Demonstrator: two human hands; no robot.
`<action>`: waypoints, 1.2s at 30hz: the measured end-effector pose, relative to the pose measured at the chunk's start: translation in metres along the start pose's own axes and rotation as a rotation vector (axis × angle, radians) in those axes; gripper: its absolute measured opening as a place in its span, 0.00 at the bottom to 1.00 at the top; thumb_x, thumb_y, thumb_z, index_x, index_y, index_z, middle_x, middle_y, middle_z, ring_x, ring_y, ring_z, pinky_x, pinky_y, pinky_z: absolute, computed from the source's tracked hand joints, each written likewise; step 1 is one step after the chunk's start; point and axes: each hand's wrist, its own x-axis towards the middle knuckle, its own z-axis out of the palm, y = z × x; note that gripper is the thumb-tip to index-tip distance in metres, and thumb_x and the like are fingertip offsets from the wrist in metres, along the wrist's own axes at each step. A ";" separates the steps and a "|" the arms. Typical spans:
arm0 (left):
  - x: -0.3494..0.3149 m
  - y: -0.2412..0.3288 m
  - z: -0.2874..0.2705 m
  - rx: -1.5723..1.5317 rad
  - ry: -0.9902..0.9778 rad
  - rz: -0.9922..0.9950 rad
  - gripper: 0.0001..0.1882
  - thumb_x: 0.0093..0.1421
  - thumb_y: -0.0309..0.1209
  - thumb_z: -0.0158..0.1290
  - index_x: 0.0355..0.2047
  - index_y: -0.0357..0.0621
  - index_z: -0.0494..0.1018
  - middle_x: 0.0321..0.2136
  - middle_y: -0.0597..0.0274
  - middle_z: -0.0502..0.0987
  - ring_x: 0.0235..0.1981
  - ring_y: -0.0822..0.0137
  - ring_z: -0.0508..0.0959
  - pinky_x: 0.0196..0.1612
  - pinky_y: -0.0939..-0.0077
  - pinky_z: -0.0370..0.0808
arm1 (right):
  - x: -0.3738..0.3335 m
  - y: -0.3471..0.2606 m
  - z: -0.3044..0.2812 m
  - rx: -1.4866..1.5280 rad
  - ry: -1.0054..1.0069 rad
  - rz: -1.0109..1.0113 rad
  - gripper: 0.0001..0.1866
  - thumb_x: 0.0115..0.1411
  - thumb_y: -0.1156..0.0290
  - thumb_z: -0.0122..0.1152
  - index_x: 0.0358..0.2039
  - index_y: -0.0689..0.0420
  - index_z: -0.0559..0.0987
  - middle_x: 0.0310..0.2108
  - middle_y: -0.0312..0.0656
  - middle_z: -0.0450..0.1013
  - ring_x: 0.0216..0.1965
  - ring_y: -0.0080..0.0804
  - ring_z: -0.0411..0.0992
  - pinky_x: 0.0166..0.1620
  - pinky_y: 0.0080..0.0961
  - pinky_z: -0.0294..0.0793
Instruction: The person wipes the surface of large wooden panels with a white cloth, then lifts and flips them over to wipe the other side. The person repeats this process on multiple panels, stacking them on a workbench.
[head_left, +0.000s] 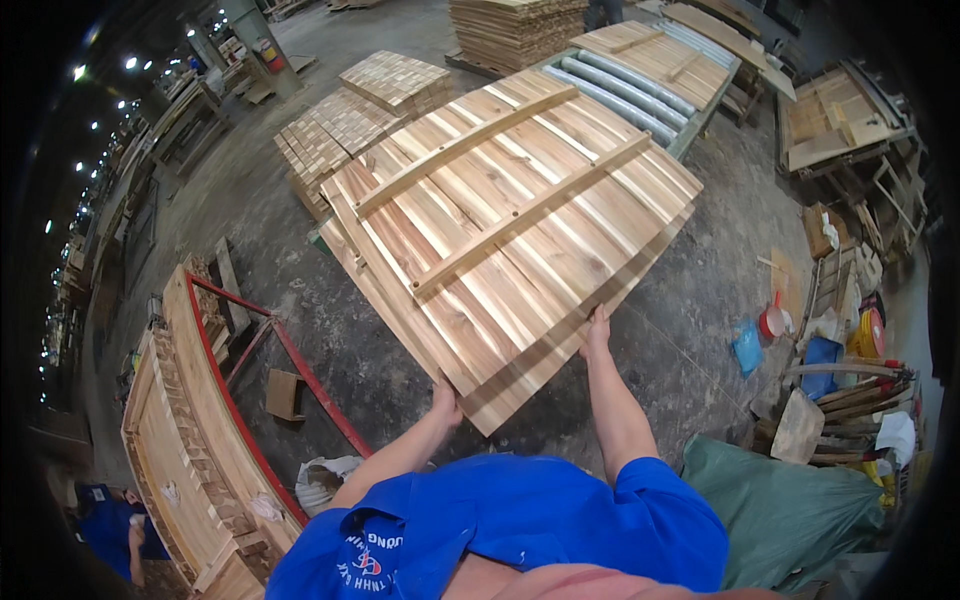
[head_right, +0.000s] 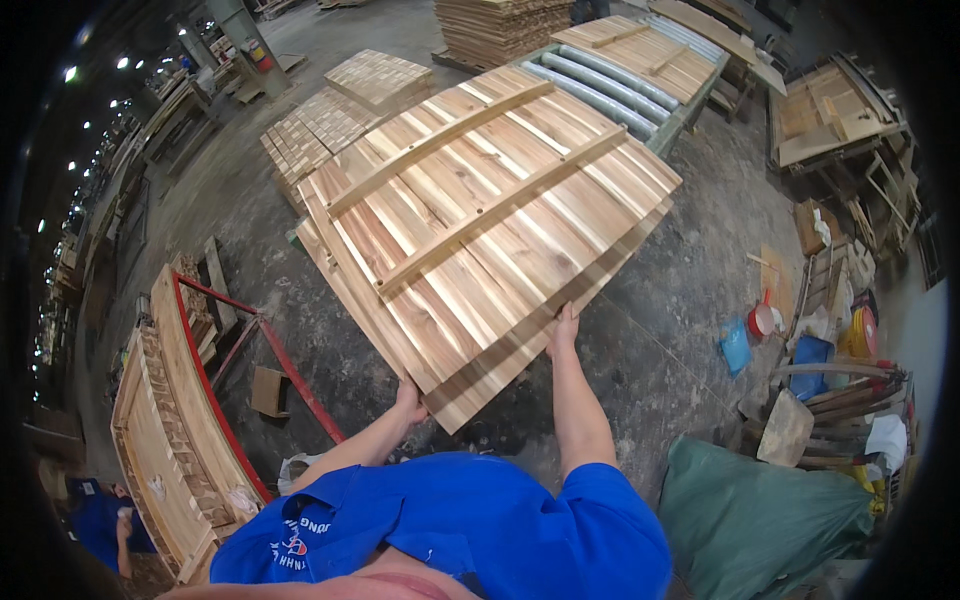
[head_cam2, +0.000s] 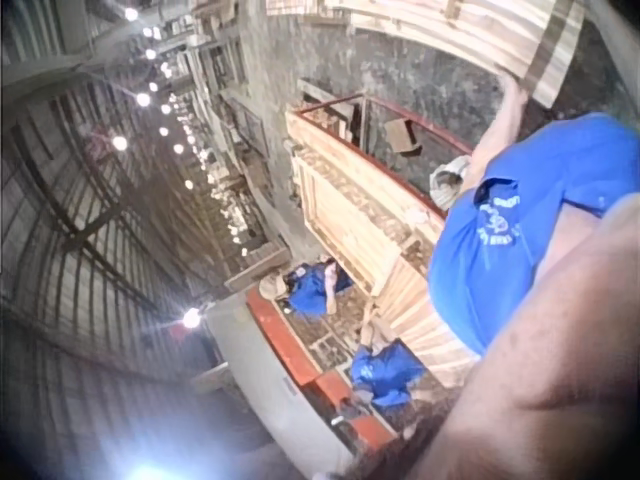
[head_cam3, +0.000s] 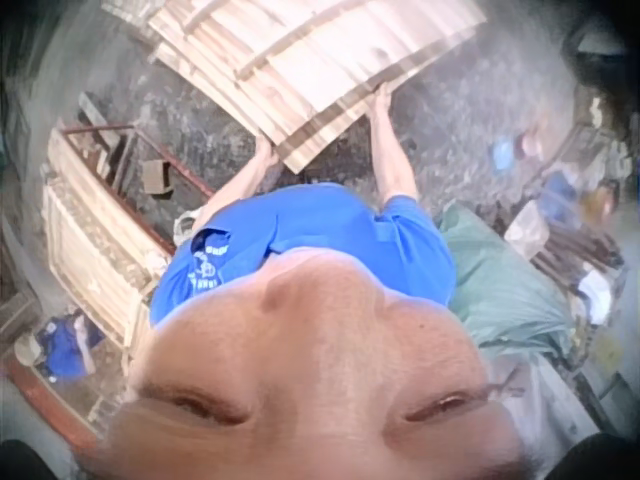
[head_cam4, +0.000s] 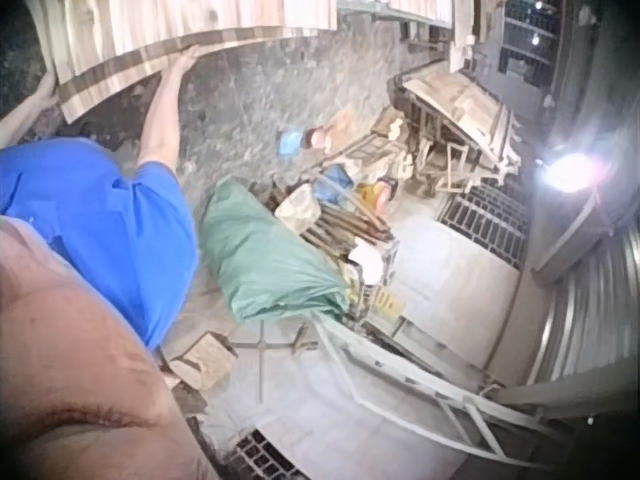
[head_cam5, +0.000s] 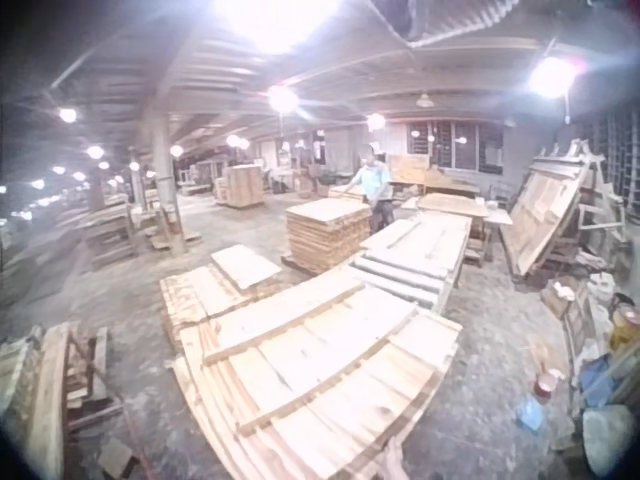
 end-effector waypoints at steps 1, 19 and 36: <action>0.008 0.001 -0.005 0.202 0.001 0.119 0.36 0.67 0.55 0.38 0.66 0.47 0.46 0.63 0.51 0.58 0.62 0.48 0.62 0.59 0.51 0.66 | 0.007 0.001 -0.001 -0.037 -0.019 -0.067 0.32 0.66 0.53 0.50 0.64 0.57 0.56 0.59 0.46 0.61 0.57 0.43 0.64 0.57 0.41 0.67; -0.012 -0.004 -0.074 1.007 -0.350 -0.275 0.35 0.62 0.60 0.43 0.49 0.37 0.68 0.35 0.58 0.77 0.26 0.69 0.77 0.28 0.73 0.75 | -0.012 0.008 -0.017 0.124 -0.133 0.081 0.40 0.65 0.41 0.39 0.67 0.58 0.52 0.67 0.49 0.50 0.66 0.48 0.52 0.64 0.46 0.55; 0.018 0.088 -0.143 1.308 -0.105 0.410 0.21 0.57 0.47 0.53 0.35 0.40 0.76 0.31 0.53 0.80 0.34 0.56 0.80 0.39 0.64 0.75 | -0.053 0.045 0.029 -0.014 -0.028 0.058 0.43 0.63 0.34 0.34 0.68 0.53 0.52 0.68 0.44 0.49 0.67 0.45 0.50 0.66 0.44 0.51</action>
